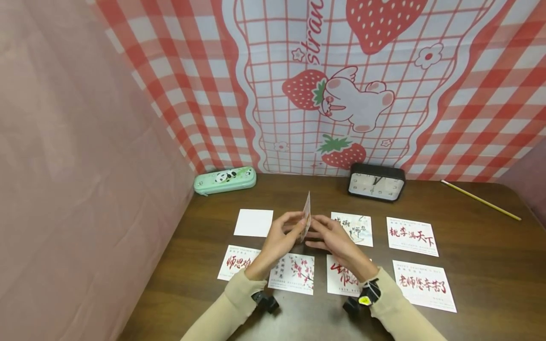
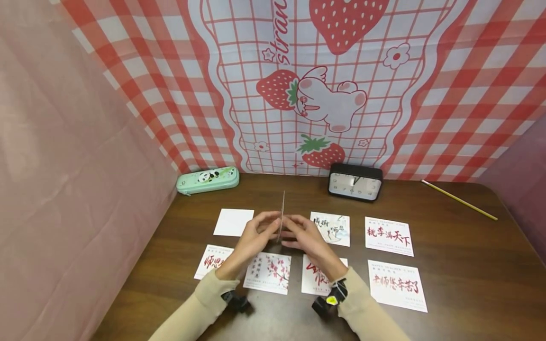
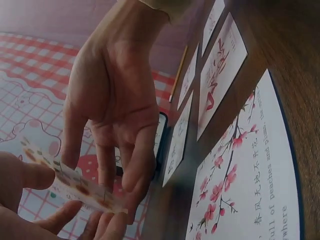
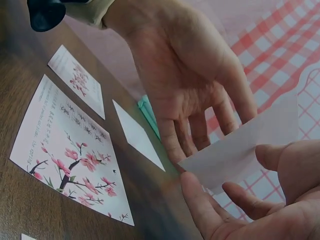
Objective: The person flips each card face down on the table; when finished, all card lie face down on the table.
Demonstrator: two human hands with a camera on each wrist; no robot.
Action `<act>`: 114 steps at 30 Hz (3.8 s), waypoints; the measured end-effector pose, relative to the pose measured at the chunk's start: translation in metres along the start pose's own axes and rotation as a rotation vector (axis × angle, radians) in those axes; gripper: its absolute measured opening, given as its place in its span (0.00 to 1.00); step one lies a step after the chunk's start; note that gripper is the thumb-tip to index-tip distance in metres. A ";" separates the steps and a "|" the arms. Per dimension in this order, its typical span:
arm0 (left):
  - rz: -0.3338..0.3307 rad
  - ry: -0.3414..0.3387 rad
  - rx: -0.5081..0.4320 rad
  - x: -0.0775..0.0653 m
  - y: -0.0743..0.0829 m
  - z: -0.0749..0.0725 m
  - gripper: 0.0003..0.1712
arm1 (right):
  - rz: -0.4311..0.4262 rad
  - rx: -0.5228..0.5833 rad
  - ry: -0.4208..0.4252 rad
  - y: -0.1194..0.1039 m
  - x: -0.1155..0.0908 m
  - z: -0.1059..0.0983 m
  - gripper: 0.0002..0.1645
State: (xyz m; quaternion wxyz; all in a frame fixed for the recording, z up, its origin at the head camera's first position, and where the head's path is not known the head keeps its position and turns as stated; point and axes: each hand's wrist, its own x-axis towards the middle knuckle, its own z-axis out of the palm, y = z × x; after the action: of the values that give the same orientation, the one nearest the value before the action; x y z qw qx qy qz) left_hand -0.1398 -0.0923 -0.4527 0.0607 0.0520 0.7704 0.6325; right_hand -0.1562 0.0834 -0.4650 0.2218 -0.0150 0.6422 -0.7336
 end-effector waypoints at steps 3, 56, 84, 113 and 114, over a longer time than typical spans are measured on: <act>0.008 -0.017 -0.053 0.000 0.001 0.000 0.22 | 0.006 -0.010 0.017 0.000 0.001 0.000 0.34; -0.059 0.034 0.328 0.036 -0.024 -0.042 0.32 | -0.134 -0.720 0.286 -0.005 0.028 -0.034 0.20; -0.016 0.031 0.552 0.035 -0.021 -0.031 0.41 | -0.025 -0.675 0.252 -0.008 0.034 -0.039 0.23; 0.162 -0.117 0.247 0.037 0.002 0.038 0.33 | -0.160 -0.648 0.291 -0.011 -0.023 -0.091 0.31; 0.156 -0.114 0.212 0.037 0.002 0.041 0.32 | -0.158 -0.645 0.294 -0.011 -0.025 -0.094 0.31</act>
State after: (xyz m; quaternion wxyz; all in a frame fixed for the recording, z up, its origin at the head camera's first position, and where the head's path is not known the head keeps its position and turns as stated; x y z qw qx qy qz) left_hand -0.1703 -0.0466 -0.4599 0.0490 0.1537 0.8219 0.5464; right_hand -0.1657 0.1807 -0.4641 0.0538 -0.0280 0.8625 -0.5024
